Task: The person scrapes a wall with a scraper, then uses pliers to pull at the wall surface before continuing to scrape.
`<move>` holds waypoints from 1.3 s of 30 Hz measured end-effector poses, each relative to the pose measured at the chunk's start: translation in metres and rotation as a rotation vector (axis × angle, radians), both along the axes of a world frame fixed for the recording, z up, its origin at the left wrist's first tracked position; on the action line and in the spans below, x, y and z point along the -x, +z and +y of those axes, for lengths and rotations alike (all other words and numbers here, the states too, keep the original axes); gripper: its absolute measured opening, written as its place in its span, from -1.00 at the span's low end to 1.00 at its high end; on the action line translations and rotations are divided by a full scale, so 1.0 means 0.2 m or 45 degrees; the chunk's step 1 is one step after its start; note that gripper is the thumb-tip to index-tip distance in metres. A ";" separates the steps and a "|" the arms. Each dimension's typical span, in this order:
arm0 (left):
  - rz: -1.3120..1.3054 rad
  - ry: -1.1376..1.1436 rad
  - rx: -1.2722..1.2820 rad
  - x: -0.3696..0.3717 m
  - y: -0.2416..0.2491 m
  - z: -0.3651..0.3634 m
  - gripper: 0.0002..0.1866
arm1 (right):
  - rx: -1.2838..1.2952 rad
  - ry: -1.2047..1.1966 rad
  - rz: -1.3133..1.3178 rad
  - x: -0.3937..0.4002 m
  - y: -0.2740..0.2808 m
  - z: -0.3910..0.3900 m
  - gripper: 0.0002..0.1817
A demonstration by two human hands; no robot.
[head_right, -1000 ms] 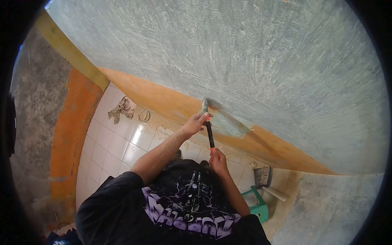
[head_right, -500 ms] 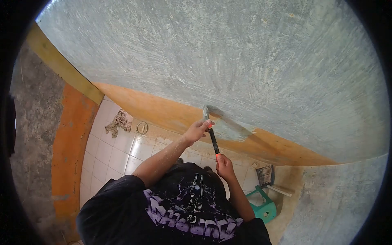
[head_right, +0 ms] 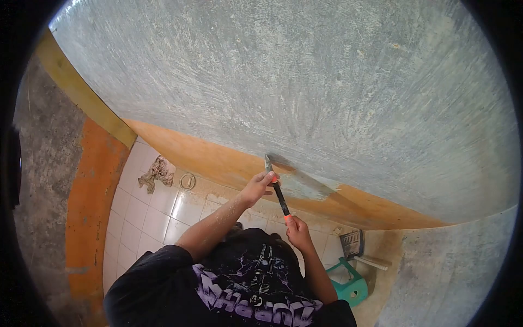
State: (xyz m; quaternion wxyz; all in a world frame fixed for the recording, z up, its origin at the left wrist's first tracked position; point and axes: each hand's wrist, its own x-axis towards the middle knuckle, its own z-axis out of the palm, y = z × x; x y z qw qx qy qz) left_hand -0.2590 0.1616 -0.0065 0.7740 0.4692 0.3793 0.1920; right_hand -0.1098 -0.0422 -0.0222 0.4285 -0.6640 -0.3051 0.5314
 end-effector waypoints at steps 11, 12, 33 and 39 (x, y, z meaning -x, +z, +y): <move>-0.026 0.013 -0.001 0.03 -0.02 0.02 -0.55 | -0.006 0.035 0.001 0.03 -0.01 0.03 -0.58; -0.024 0.027 0.001 0.05 -0.03 0.02 -0.55 | -0.017 0.058 -0.003 0.04 -0.02 0.04 -0.59; -0.049 -0.170 -0.221 -0.01 0.00 0.01 -0.51 | 0.062 -0.069 0.044 0.00 0.05 -0.05 -0.57; -0.048 -0.211 -0.134 -0.05 0.00 0.00 -0.48 | 0.090 -0.106 0.066 -0.02 0.09 -0.07 -0.57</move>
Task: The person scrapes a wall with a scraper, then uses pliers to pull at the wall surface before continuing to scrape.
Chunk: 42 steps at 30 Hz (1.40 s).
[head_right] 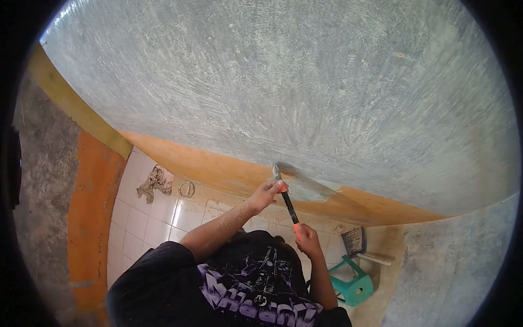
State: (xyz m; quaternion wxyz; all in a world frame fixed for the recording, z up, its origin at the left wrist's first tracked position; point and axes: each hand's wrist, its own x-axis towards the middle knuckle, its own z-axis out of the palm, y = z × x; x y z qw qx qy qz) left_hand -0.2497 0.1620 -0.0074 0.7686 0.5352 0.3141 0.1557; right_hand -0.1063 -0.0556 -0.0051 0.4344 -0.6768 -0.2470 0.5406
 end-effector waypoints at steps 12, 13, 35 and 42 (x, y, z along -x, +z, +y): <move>0.105 0.026 0.125 0.06 0.04 0.04 -0.46 | 0.044 0.064 -0.073 -0.03 0.02 0.07 -0.58; 0.124 -0.016 0.095 0.03 0.03 0.03 -0.46 | 0.049 0.040 -0.078 -0.04 0.02 0.03 -0.58; 0.119 -0.047 0.045 0.03 0.03 0.05 -0.49 | 0.015 -0.015 -0.022 0.05 -0.03 0.02 -0.57; 0.074 0.128 0.119 0.19 0.04 0.13 -0.50 | -0.128 0.166 -0.293 0.10 -0.13 0.20 -0.57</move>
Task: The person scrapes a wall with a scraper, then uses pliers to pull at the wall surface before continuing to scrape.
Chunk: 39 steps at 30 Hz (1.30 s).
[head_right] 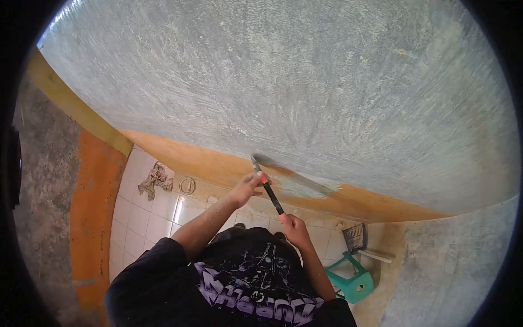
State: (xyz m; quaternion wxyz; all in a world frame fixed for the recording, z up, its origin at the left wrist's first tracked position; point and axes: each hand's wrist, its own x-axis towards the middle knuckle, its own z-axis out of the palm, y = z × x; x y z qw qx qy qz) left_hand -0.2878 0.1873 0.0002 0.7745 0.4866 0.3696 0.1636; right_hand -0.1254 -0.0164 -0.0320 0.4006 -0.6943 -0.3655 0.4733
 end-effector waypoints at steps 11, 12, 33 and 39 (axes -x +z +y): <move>-0.030 -0.145 -0.010 -0.02 -0.04 -0.01 -0.44 | 0.145 -0.090 0.130 -0.03 0.15 -0.07 -0.57; -0.040 -0.114 -0.008 0.00 -0.03 0.01 -0.44 | 0.066 -0.055 0.068 0.00 0.10 -0.02 -0.57; 0.032 -0.273 -0.060 -0.05 -0.03 0.02 -0.42 | 0.202 -0.207 0.102 0.01 0.16 -0.10 -0.57; 0.038 -0.070 -0.064 0.23 -0.01 0.16 -0.42 | 0.073 -0.035 0.038 0.15 0.08 0.15 -0.56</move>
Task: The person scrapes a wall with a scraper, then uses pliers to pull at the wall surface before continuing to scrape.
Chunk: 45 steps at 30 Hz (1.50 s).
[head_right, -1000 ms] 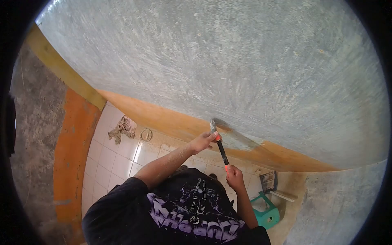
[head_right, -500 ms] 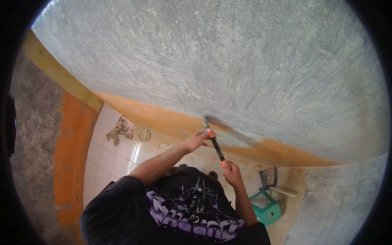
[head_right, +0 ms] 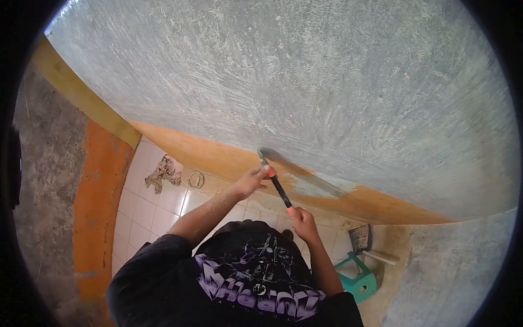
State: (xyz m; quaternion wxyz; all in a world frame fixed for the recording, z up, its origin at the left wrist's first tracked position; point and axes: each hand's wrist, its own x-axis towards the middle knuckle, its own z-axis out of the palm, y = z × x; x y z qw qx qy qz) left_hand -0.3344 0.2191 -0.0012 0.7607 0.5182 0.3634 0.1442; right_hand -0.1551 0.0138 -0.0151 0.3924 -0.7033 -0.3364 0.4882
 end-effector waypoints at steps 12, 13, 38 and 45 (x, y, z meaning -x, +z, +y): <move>-0.023 0.078 0.035 0.11 0.00 0.06 -0.45 | -0.006 0.013 0.032 0.12 0.02 0.09 -0.53; -0.018 0.071 0.017 0.16 0.01 0.10 -0.45 | -0.027 0.034 0.042 0.17 0.01 0.14 -0.53; 0.021 0.163 -0.010 0.55 -0.01 0.31 -0.47 | -0.046 0.081 -0.061 0.56 -0.08 0.37 -0.49; 0.024 0.160 -0.013 0.53 -0.04 0.28 -0.45 | 0.004 0.007 -0.059 0.61 0.02 0.33 -0.48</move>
